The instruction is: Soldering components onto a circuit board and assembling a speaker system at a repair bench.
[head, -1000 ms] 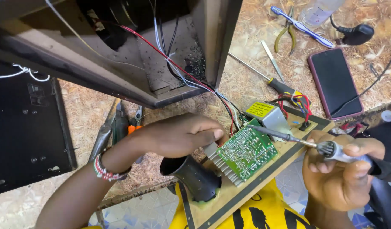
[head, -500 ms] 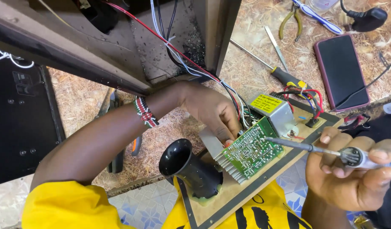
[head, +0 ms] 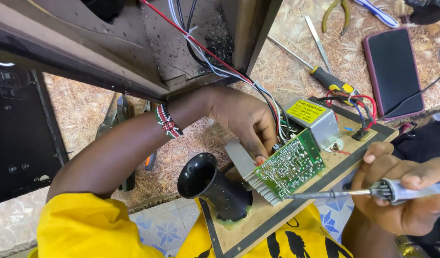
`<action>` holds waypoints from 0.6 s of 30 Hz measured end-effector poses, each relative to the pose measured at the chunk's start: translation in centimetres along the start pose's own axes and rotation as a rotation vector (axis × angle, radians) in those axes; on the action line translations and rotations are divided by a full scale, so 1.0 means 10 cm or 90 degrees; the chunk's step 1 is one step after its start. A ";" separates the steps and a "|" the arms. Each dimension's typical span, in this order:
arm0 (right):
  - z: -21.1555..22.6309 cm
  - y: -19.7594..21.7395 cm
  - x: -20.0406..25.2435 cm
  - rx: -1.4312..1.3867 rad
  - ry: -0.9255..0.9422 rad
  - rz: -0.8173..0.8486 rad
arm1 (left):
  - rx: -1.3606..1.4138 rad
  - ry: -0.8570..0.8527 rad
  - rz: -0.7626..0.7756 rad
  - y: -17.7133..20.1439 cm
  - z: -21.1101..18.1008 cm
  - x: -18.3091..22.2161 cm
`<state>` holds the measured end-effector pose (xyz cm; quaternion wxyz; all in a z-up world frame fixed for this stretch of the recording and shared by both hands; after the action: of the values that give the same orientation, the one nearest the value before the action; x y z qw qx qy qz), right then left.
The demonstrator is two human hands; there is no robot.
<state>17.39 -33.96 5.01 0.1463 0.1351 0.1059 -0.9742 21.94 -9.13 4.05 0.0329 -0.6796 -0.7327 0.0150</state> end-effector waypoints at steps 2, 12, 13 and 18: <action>0.00 0.01 0.02 -0.011 0.012 -0.003 | -0.008 0.015 0.007 0.01 0.00 -0.04; 0.10 0.42 0.60 0.168 0.177 -0.034 | 0.019 -0.012 0.023 -0.05 -0.10 -0.16; 0.07 0.51 0.71 0.244 0.227 -0.059 | -0.005 -0.015 0.010 -0.05 -0.13 -0.15; 0.68 0.18 0.77 0.511 -0.076 0.094 | -0.126 -0.028 0.094 -0.17 -0.14 -0.30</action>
<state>9.34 -39.33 8.84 0.1574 0.1322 -0.3011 -0.9312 20.53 -12.31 5.53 -0.0514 -0.7313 -0.6790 -0.0402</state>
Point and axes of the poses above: each hand's wrist, its own x-axis away from the middle knuckle, its own y-axis out of the back of the hand, z = x × y, the point moved 6 cm from there along -x, towards the middle knuckle, and after that the axes turned 12 degrees about -y, right-handed, at the moved point
